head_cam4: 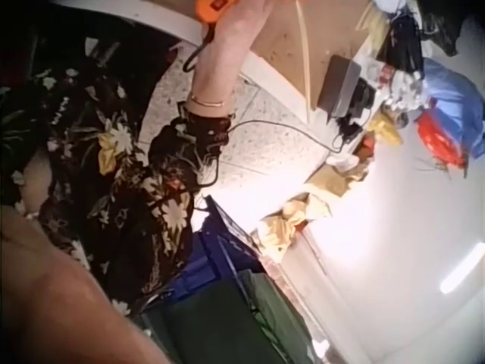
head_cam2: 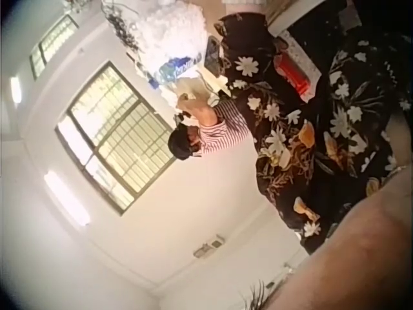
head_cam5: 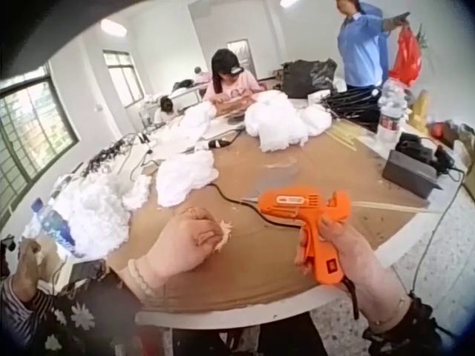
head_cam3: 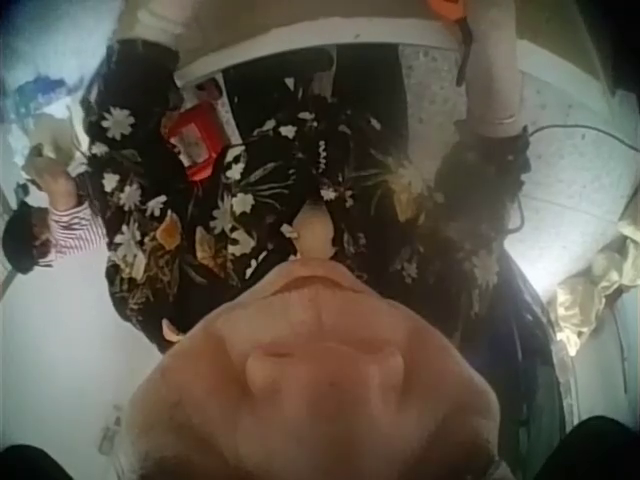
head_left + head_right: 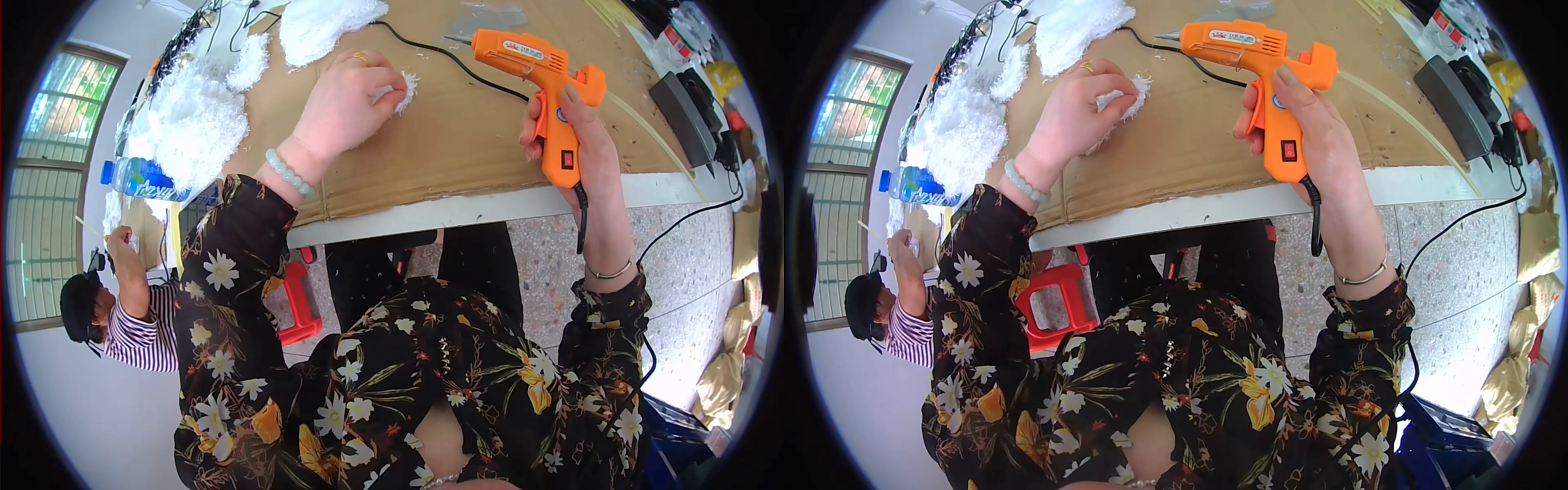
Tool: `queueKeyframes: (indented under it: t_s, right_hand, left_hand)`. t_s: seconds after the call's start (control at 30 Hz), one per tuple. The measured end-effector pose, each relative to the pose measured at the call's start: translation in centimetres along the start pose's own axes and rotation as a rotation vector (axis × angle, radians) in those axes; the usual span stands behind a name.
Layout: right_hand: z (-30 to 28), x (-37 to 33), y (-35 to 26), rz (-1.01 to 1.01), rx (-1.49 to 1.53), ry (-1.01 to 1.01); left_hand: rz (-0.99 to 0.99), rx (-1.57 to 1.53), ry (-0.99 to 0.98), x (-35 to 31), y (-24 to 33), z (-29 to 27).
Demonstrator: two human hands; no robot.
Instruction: Assemble white cotton-like material onto a cardboard base using a hot glue gun.
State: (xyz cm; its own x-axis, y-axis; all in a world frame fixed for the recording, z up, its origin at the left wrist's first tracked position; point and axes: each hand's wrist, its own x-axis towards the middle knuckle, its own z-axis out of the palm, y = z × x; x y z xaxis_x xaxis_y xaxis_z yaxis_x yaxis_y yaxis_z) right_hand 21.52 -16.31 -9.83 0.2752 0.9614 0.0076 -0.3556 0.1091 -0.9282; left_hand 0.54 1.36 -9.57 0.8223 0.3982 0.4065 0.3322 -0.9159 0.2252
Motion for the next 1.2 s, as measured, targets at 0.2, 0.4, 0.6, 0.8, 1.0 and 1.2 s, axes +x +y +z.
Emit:
queueKeyframes:
  t_s: [0.2,0.4,0.6,0.8,1.0,1.2]
  right_hand:
    - [0.3,0.0,-0.3,-0.003,-0.032,-0.019]
    - [0.5,0.1,-0.3,0.0,-0.05,-0.007]
    - [0.8,0.1,-0.5,0.003,-0.044,-0.033]
    - [0.2,0.5,-0.1,0.012,-0.046,-0.045]
    - [0.7,0.3,-0.2,0.016,-0.039,-0.026]
    - [1.0,0.3,-0.1,0.021,-0.031,-0.023]
  left_hand:
    - [-0.195,-0.141,0.043,-0.5,-1.5,0.1]
    - [-0.451,-0.285,-0.095,0.3,-1.8,-0.6]
    - [-0.456,-0.502,-0.05,0.0,-4.7,-0.7]
    - [-0.442,-0.272,-0.074,1.4,-0.3,-0.7]
    - [-0.452,-0.288,-0.159,1.3,-2.0,0.1]
    - [-0.396,-0.353,-0.134,0.8,-2.6,0.0]
